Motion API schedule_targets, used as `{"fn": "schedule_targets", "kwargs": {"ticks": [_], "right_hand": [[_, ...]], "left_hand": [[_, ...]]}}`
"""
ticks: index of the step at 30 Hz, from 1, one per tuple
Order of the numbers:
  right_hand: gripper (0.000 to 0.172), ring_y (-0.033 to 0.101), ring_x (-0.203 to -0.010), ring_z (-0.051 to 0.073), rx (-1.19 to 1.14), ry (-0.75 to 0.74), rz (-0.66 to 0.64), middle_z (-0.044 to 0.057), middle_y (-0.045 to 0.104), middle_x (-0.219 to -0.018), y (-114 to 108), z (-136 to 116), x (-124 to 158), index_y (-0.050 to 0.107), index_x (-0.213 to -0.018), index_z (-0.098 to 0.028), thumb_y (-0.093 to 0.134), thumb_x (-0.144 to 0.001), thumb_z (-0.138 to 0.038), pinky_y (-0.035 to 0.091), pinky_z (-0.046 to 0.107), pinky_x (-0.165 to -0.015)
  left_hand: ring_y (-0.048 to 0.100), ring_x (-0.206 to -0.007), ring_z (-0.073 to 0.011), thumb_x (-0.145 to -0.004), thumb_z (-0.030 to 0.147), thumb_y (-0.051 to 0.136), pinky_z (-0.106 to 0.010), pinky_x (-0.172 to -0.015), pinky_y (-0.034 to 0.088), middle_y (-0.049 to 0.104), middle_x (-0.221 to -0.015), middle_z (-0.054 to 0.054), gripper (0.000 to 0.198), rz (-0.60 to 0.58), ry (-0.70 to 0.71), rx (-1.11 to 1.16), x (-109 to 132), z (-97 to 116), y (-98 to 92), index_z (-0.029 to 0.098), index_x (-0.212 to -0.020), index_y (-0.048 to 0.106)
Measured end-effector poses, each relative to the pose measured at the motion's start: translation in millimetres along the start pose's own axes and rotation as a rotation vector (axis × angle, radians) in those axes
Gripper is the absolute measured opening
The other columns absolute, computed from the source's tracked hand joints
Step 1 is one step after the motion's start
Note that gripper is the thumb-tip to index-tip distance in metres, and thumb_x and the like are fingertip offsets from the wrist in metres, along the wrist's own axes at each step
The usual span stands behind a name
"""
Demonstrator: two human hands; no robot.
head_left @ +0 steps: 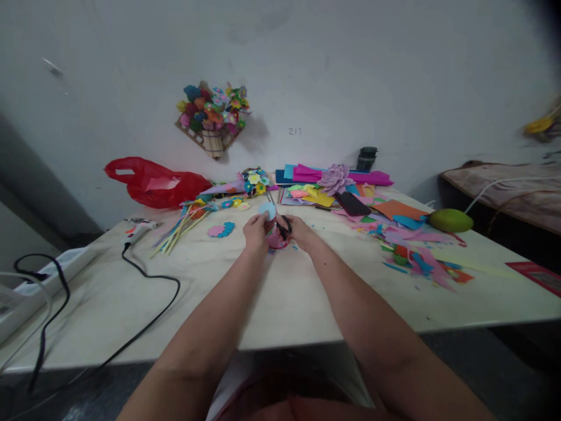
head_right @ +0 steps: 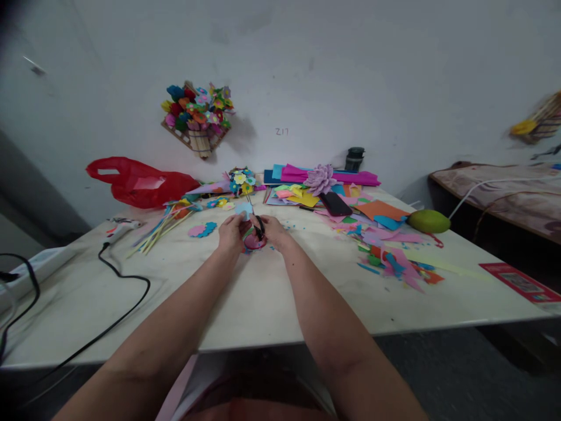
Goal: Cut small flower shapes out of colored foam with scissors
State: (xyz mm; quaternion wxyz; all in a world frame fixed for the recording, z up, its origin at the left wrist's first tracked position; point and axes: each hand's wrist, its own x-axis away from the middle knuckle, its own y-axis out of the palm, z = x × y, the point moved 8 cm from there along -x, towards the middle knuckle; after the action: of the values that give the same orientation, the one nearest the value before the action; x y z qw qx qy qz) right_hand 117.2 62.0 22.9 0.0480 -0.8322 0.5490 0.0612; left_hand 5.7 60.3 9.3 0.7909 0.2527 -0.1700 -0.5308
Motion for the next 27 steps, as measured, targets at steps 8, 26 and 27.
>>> {"fn": "schedule_targets", "kwargs": {"ticks": [8, 26, 27], "right_hand": [[0.035, 0.048, -0.042, 0.009, 0.007, 0.002, 0.055, 0.0, 0.056, -0.056, 1.0, 1.6, -1.0, 0.052, -0.074, -0.015, 0.054, -0.079, -0.05, 0.037, 0.02, -0.035], [0.034, 0.052, -0.045, 0.01, -0.066, 0.018, 0.168, 0.001, 0.058, -0.058, 4.2, 3.4, -2.3, 0.055, -0.073, -0.015, 0.058, -0.077, -0.049, 0.04, 0.022, -0.04], [0.034, 0.052, -0.045, 0.01, -0.067, 0.022, 0.17, 0.001, 0.058, -0.058, 4.6, 3.3, -2.0, 0.055, -0.072, -0.015, 0.059, -0.077, -0.048, 0.041, 0.022, -0.04]], "left_hand": [[0.059, -0.055, -0.0102, -0.062, 0.02, 0.067, -0.023, -0.063, 0.048, 0.059, -0.056, 0.002, 0.013, 0.007, 0.031, -0.015, 1.7, -2.7, 1.2, 0.016, -0.064, 0.055], [0.046, -0.042, -0.007, -0.065, 0.028, 0.065, -0.018, -0.041, 0.034, 0.048, -0.046, 0.004, 0.019, 0.004, 0.141, -0.109, 7.3, -1.1, 5.5, 0.017, -0.057, 0.051], [0.046, -0.042, -0.0068, -0.065, 0.028, 0.065, -0.018, -0.041, 0.033, 0.048, -0.047, 0.004, 0.019, 0.005, 0.141, -0.097, 7.4, -1.5, 5.5, 0.017, -0.057, 0.051]]}}
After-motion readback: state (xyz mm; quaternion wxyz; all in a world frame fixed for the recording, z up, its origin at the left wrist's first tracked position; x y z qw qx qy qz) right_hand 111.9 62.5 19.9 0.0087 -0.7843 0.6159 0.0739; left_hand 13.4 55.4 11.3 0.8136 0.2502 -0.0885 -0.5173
